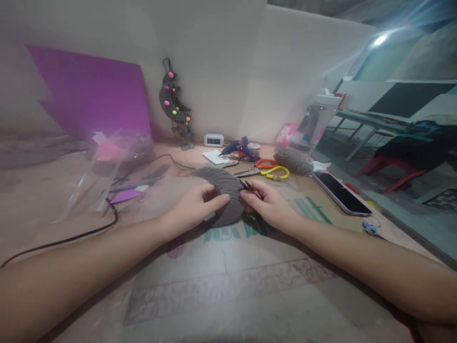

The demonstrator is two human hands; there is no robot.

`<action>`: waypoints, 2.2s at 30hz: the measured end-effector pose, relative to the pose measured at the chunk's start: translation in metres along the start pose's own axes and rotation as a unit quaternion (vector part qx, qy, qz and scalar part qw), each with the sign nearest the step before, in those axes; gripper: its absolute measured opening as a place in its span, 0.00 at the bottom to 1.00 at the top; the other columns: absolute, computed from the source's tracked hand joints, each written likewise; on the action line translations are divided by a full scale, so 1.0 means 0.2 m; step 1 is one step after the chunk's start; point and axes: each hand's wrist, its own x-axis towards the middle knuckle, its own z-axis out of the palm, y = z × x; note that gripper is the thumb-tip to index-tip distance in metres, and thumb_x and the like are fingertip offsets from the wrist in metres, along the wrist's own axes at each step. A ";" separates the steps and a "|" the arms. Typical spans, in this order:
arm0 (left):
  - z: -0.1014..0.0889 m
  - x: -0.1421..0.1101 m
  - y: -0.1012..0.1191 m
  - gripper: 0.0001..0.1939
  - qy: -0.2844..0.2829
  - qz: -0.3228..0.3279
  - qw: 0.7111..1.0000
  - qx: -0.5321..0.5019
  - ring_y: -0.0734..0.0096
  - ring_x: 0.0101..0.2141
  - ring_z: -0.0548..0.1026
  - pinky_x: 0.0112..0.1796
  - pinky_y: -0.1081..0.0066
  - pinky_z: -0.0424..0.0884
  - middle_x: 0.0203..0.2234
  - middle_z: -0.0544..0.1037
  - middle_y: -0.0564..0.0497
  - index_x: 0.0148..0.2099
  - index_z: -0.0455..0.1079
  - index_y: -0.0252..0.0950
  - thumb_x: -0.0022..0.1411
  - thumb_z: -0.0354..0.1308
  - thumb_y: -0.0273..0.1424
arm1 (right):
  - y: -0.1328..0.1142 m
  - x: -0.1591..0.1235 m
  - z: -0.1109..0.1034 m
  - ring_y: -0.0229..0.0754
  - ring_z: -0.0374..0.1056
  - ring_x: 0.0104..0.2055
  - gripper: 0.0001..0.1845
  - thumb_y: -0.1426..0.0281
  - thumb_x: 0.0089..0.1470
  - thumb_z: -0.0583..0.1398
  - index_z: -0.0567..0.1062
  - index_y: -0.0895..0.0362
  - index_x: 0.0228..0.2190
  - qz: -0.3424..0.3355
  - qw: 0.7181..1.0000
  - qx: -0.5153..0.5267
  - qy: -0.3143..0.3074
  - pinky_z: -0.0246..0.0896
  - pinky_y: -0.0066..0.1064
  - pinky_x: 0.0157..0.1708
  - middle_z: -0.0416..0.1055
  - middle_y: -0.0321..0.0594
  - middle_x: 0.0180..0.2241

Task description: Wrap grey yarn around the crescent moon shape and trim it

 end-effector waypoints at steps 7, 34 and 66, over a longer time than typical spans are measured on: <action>0.01 0.00 0.01 0.11 -0.008 0.023 0.997 -0.070 0.65 0.35 0.75 0.36 0.71 0.69 0.31 0.78 0.51 0.36 0.75 0.38 0.59 0.59 0.39 | 0.01 0.00 -0.01 0.33 0.58 0.23 0.11 0.61 0.60 0.55 0.68 0.56 0.31 -0.012 1.000 -0.010 -0.002 0.54 0.25 0.22 0.61 0.30 0.21; 0.02 0.01 -0.01 0.12 -0.005 0.051 0.996 -0.068 0.59 0.46 0.76 0.46 0.67 0.69 0.43 0.80 0.51 0.46 0.75 0.41 0.61 0.56 0.37 | 0.06 0.01 -0.10 0.44 0.68 0.35 0.19 0.63 0.62 0.55 0.69 0.54 0.52 -0.195 0.923 -0.323 0.068 0.64 0.36 0.37 0.73 0.43 0.35; 0.00 0.00 0.00 0.18 -0.010 0.069 0.997 0.042 0.61 0.46 0.75 0.47 0.66 0.70 0.47 0.78 0.49 0.53 0.70 0.38 0.64 0.52 0.38 | 0.06 0.03 -0.12 0.42 0.73 0.40 0.13 0.71 0.62 0.55 0.73 0.56 0.48 -0.243 0.890 -0.383 0.037 0.67 0.33 0.40 0.77 0.43 0.43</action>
